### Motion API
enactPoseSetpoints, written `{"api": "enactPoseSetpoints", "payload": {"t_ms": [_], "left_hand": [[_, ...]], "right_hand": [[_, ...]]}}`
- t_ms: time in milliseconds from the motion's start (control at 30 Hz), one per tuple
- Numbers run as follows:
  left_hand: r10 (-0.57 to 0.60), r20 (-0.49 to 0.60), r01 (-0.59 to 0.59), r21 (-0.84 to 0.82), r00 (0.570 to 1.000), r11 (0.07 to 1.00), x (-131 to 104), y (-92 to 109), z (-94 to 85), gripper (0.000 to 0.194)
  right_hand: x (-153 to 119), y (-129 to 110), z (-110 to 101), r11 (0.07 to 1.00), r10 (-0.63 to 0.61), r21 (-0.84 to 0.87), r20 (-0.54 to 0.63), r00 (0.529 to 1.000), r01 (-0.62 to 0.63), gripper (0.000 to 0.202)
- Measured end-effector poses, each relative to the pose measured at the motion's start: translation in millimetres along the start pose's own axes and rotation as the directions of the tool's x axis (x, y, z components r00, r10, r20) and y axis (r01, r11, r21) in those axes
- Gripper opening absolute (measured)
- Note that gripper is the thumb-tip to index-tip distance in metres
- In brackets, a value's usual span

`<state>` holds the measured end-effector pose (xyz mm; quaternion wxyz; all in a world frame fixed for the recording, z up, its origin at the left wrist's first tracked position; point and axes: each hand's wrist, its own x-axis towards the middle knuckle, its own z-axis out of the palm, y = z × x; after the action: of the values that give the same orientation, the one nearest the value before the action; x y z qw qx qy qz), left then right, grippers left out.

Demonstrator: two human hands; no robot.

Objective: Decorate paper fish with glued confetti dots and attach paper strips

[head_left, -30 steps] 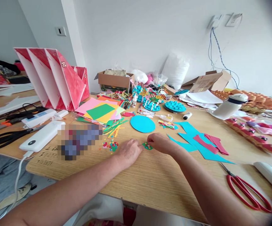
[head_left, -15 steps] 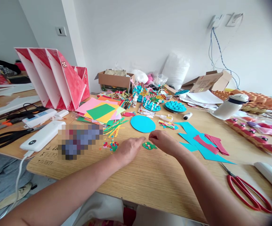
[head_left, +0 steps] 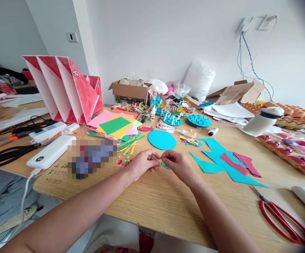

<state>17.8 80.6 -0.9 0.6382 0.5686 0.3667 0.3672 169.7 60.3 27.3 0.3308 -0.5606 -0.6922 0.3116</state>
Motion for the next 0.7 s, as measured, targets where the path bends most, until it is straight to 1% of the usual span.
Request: {"api": "enactPoseSetpoints", "payload": {"t_ms": [100,167,300,433,533,700], "left_hand": [[-0.106,0.011,0.106,-0.159,0.994,0.982,-2.6,4.4,-1.5,0.017],[-0.149,0.031,0.153,-0.25,0.988,0.956,-3.7,6.4,-3.2,0.018],[-0.195,0.076,0.209,-0.413,0.978,0.886,-4.1,6.8,-6.4,0.016],[-0.23,0.09,0.24,-0.551,0.969,0.799,-2.8,5.9,-7.0,0.027],[-0.245,0.111,0.261,-0.601,0.963,0.756,-1.8,6.1,-6.7,0.034],[-0.225,0.158,0.275,-0.586,0.961,0.762,-2.2,6.5,-6.8,0.032]], "right_hand": [[-1.8,6.6,6.2,0.999,-0.046,-0.022,-0.079,0.996,0.044,0.012],[-3.5,8.6,8.6,0.996,-0.086,-0.05,-0.116,0.99,0.08,0.012],[-7.1,7.6,11.0,0.977,-0.189,-0.132,-0.171,0.967,0.168,0.012],[-10.2,4.0,12.5,0.951,-0.271,-0.201,-0.171,0.947,0.235,0.013],[-10.9,4.2,13.3,0.941,-0.286,-0.229,-0.141,0.948,0.25,0.012],[-8.7,9.5,14.7,0.93,-0.255,-0.3,-0.105,0.961,0.214,0.013]]}}
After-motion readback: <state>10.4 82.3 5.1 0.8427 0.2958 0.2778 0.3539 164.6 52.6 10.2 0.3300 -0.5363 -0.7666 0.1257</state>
